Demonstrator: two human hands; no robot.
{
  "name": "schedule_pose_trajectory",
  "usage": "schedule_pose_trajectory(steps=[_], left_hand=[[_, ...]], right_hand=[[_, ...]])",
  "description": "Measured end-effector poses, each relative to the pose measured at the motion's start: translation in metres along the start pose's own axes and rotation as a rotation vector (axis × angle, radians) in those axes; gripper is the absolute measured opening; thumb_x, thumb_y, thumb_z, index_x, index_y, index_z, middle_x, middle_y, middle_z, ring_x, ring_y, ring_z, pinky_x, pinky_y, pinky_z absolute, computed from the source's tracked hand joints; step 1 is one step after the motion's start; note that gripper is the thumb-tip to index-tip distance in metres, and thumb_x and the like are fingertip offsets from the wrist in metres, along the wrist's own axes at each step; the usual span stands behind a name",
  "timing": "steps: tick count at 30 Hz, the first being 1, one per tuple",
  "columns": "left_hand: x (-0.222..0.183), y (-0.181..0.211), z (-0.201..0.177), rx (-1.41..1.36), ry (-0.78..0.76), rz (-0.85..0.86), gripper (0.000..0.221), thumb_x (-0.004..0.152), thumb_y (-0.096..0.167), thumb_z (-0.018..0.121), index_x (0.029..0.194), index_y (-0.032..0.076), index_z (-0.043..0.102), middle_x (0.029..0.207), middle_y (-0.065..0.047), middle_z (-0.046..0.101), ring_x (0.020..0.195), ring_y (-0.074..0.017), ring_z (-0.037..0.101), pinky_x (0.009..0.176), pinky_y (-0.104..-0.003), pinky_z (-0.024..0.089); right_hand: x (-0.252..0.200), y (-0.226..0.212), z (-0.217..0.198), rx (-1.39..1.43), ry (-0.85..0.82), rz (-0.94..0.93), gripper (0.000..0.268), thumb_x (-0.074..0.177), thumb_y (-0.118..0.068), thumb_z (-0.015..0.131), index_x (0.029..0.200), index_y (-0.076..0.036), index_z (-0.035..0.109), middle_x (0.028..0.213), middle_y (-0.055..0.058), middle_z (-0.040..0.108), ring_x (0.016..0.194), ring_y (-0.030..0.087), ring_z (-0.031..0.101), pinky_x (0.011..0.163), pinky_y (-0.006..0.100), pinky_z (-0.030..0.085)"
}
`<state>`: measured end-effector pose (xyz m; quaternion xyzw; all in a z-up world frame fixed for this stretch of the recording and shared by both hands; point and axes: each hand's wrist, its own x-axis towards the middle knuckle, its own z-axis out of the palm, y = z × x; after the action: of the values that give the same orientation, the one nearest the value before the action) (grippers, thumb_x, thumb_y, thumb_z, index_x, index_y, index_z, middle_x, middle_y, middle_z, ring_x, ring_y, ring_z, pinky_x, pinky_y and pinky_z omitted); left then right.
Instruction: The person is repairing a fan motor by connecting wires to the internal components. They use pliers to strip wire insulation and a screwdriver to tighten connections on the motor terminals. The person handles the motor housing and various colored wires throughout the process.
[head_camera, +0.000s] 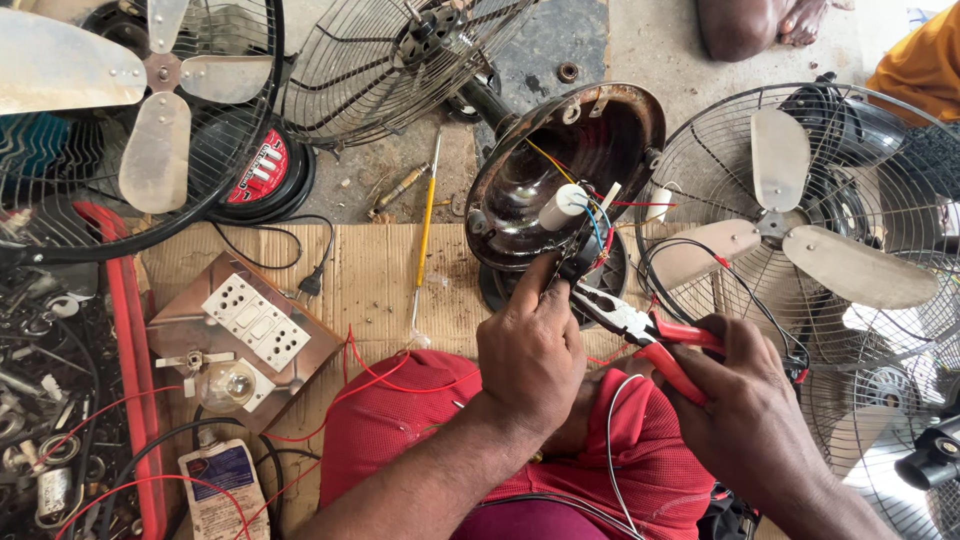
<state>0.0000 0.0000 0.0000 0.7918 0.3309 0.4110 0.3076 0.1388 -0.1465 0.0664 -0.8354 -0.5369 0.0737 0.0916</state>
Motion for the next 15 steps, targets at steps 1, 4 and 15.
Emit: schedule_pose_trajectory(steps=[1, 4, 15], left_hand=[[0.000, 0.001, 0.001, 0.002, 0.007, 0.003, 0.027, 0.083, -0.005, 0.064, 0.109, -0.006, 0.070, 0.122, -0.021, 0.070, 0.092, -0.0340, 0.075, 0.073, -0.040, 0.062], [0.000, 0.001, 0.001, 0.000, -0.019, -0.013, 0.027, 0.083, -0.004, 0.065, 0.110, -0.006, 0.069, 0.123, -0.021, 0.070, 0.091, -0.0336, 0.075, 0.072, -0.040, 0.062], [-0.001, -0.003, 0.000, 0.011, -0.024, 0.003, 0.022, 0.084, -0.004, 0.066, 0.105, -0.007, 0.071, 0.122, -0.021, 0.070, 0.091, -0.0330, 0.075, 0.073, -0.040, 0.062]], right_hand=[[-0.001, -0.002, 0.000, 0.008, -0.007, 0.011, 0.036, 0.075, -0.023, 0.077, 0.110, -0.015, 0.079, 0.124, 0.022, 0.062, 0.116, 0.040, 0.059, 0.100, 0.050, 0.046], [0.000, -0.007, -0.002, -0.028, 0.010, -0.001, 0.036, 0.075, -0.023, 0.077, 0.109, -0.013, 0.080, 0.122, 0.021, 0.064, 0.110, 0.040, 0.063, 0.094, 0.049, 0.050], [0.031, -0.015, -0.029, 0.070, -0.515, 0.308, 0.030, 0.090, -0.040, 0.075, 0.106, -0.015, 0.081, 0.068, 0.013, 0.076, 0.055, 0.025, 0.072, 0.061, 0.040, 0.058]])
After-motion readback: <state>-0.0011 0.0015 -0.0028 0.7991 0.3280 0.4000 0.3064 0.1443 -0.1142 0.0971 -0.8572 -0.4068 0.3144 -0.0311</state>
